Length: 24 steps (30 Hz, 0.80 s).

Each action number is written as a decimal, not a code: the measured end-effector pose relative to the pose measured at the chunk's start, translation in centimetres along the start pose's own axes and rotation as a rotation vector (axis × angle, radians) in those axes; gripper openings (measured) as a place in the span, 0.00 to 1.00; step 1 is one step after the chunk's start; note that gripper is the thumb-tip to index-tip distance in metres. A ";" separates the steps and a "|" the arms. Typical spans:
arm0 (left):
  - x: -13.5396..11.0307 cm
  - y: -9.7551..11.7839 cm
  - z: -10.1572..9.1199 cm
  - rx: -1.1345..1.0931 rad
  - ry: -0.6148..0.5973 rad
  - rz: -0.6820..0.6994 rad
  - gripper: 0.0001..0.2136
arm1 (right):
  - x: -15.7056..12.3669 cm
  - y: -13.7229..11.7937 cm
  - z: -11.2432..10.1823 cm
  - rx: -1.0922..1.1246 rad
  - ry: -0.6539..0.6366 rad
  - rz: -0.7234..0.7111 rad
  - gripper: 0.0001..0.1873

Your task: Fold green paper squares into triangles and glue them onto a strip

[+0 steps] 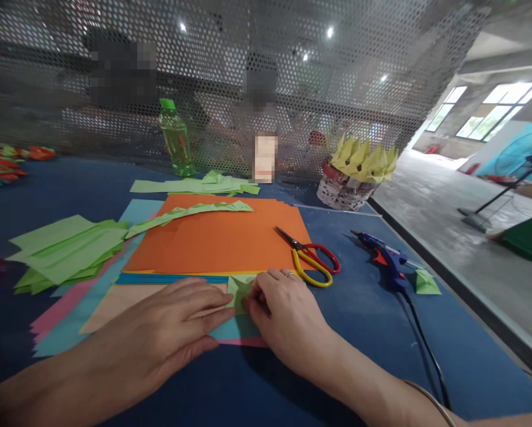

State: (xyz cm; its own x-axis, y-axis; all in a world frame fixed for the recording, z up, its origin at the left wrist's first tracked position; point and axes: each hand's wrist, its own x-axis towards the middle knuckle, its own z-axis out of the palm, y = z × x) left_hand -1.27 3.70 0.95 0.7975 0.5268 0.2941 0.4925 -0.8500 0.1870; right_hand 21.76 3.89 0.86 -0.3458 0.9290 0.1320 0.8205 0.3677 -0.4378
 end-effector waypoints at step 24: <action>-0.1 -0.2 0.4 0.047 0.013 0.050 0.14 | 0.0 0.6 -1.2 0.163 -0.090 0.101 0.10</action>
State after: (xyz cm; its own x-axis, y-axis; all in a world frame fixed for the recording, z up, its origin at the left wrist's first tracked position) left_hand -1.31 3.84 0.47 0.8174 0.4830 0.3139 0.4680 -0.8745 0.1271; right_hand 22.81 4.15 1.66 -0.3104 0.9506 0.0036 0.7713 0.2541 -0.5836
